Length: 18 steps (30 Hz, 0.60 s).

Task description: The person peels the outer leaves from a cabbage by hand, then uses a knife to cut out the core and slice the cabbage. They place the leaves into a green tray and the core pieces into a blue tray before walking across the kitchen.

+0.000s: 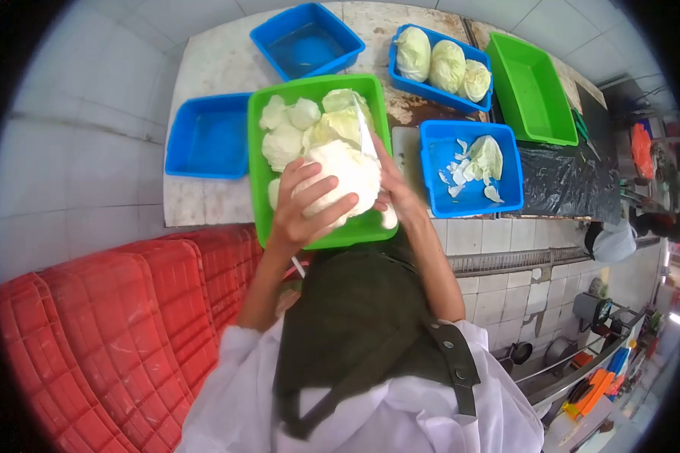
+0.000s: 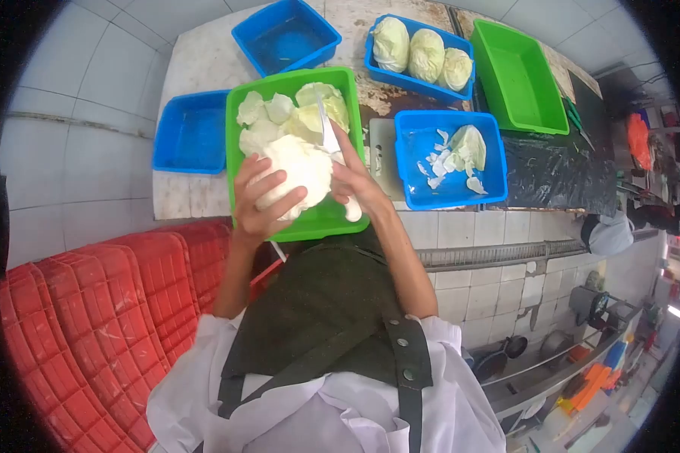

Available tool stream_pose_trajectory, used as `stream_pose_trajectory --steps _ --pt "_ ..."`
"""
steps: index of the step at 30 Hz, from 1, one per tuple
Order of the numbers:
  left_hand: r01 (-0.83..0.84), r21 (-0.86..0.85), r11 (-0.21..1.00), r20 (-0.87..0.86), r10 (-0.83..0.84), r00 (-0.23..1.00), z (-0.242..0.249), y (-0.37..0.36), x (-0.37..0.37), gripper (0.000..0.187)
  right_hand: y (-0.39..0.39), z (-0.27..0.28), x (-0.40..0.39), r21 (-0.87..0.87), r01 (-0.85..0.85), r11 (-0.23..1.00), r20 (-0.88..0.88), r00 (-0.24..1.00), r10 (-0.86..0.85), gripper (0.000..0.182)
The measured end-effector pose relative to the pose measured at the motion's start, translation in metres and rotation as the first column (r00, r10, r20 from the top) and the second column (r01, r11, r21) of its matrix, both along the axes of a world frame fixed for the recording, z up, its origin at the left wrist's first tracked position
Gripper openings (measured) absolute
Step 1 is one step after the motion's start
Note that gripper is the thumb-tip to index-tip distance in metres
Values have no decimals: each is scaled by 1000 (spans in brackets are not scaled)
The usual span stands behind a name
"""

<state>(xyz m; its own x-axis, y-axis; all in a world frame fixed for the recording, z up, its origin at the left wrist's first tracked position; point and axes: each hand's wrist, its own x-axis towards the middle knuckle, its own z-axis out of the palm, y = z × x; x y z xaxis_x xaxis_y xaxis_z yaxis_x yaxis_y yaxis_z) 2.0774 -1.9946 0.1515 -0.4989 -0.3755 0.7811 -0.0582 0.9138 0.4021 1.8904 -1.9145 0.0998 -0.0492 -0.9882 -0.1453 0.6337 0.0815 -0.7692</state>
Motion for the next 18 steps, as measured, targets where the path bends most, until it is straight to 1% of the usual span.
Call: stream_pose_trajectory --steps 1,2,3,4,5,6,7,8,9,11,12,13,14,15,16,17,18 --pt "98 -228 969 136 -68 988 2 -4 2 40 6 2 2 13 -2 1000 -1 1000 2 109" --pt "139 -354 925 198 -71 978 3 -9 -3 26 7 7 2 -86 -7 996 122 992 18 111" --pt "138 -355 925 191 -73 979 -2 -12 -5 26 8 10 -1 -186 1 983 240 970 45 114" --pt "180 -338 924 179 -124 976 -9 -14 -7 33 11 2 -3 -113 25 993 136 991 -10 115" --pt "224 -322 920 168 -177 970 -17 -16 -9 40 13 2 -6 -114 31 993 132 991 -16 115" --pt "230 -323 918 165 -185 969 -24 -19 -11 40 14 5 -7 -103 38 994 80 996 -30 111" --pt "176 -216 960 49 -170 984 -30 -21 -12 53 16 7 -8 -91 45 995 31 999 -43 107" --pt "132 -98 986 -63 -139 988 -35 -22 -13 66 19 -1 -10 -64 62 996 35 998 -60 108" --pt "140 -97 985 -62 -146 987 -30 -19 -19 66 19 -1 -10 -63 70 996 36 997 -68 108" --pt "35 145 989 -222 -2 975 -15 -10 -40 97 19 1 -10 -62 142 988 108 985 -135 107" --pt "41 146 988 -224 -7 975 -20 -7 -47 97 20 2 -11 -62 147 987 106 984 -140 107" --pt "166 360 918 -289 -60 956 -29 -4 -52 100 19 2 -13 -65 151 986 128 982 -142 108" --pt "290 543 788 -361 -92 928 -33 -2 -54 104 19 3 -14 -68 153 986 151 978 -141 108" --pt "292 541 789 -363 -94 927 -32 -3 -52 104 19 3 -15 -69 153 986 149 979 -142 108" --pt "292 639 711 -225 -191 956 -30 -4 -45 103 19 3 -17 -90 131 987 139 983 -118 107" --pt "268 730 629 -91 -299 950 -28 -5 -41 102 20 4 -18 -110 110 988 129 987 -95 107" --pt "270 729 629 -92 -301 949 -29 -4 -42 102 21 4 -21 -112 111 988 128 987 -96 107"
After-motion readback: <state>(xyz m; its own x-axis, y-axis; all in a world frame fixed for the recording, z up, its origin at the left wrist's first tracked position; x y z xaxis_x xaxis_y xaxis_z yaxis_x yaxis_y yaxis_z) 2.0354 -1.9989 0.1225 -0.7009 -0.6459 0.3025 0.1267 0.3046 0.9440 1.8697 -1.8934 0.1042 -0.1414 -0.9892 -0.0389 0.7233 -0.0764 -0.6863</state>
